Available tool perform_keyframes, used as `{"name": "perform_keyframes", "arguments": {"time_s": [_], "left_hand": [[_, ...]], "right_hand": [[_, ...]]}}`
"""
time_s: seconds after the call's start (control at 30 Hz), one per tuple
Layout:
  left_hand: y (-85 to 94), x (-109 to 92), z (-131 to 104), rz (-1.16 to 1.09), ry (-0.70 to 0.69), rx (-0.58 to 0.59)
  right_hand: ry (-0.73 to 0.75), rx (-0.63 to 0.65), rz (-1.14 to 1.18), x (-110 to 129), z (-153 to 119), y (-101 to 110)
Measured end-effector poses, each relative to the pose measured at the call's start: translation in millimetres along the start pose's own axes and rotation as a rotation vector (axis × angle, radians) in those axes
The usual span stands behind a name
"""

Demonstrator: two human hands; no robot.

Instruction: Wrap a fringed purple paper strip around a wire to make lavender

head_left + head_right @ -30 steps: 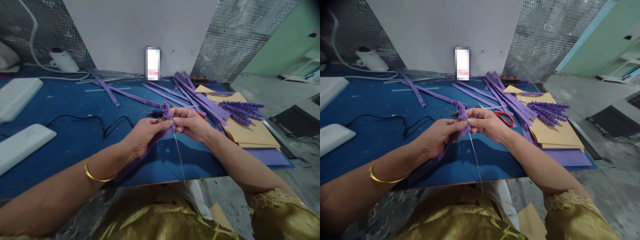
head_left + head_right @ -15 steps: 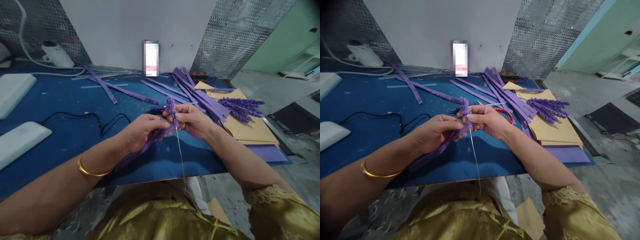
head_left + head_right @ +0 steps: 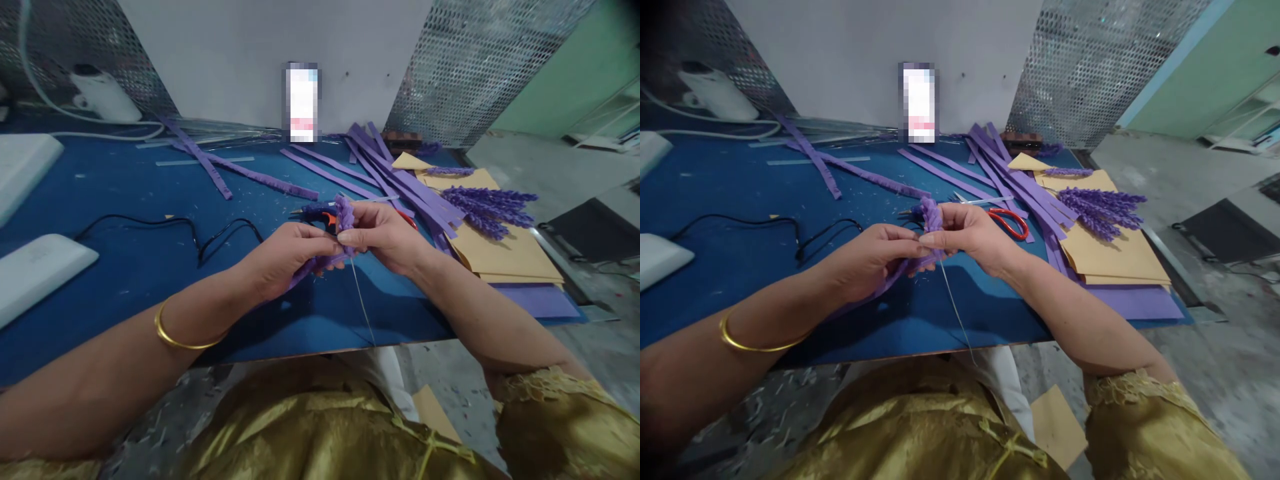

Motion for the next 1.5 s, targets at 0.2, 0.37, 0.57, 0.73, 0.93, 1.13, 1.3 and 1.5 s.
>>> {"name": "perform_keyframes", "arguments": {"time_s": [0.2,0.37,0.57,0.73,0.93,1.13,1.3,1.5], "left_hand": [[1.0,-2,0,0.045,-0.026,-0.068],[-1.7,-2,-2,0.104,-0.054,-0.165],[-5.0,-1,-3,0.113,-0.048,-0.237],[-4.2,-1,-2,0.078,-0.033,-0.208],[1.0,-2,0,-0.086,-0.035,-0.106],[0.4,0,0,-0.171,0.019,-0.047],[1.6,-2,0,-0.131,0.006,-0.073],[3.2,-3,0,-0.095,-0.043,-0.106]], "right_hand": [[0.088,-0.131,-0.098,2,1,-7],[0.091,-0.163,-0.092,1,1,-14],[0.128,-0.214,-0.14,-2,0,-17],[0.105,-0.226,-0.108,-2,1,-15],[0.051,-0.093,0.057,1,4,-2],[0.025,-0.09,0.118,-6,5,4],[-0.015,-0.123,0.128,-6,5,3],[-0.015,-0.151,0.111,-3,6,1]]}}
Point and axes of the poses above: each hand's wrist, its own z-axis towards the middle knuckle, its own y-axis out of the back of the hand, x = y × z, the point moved 2 cm from there along z, towards the middle knuckle, and after that the axes turned 11 degrees about y, right-handed, at the moved point
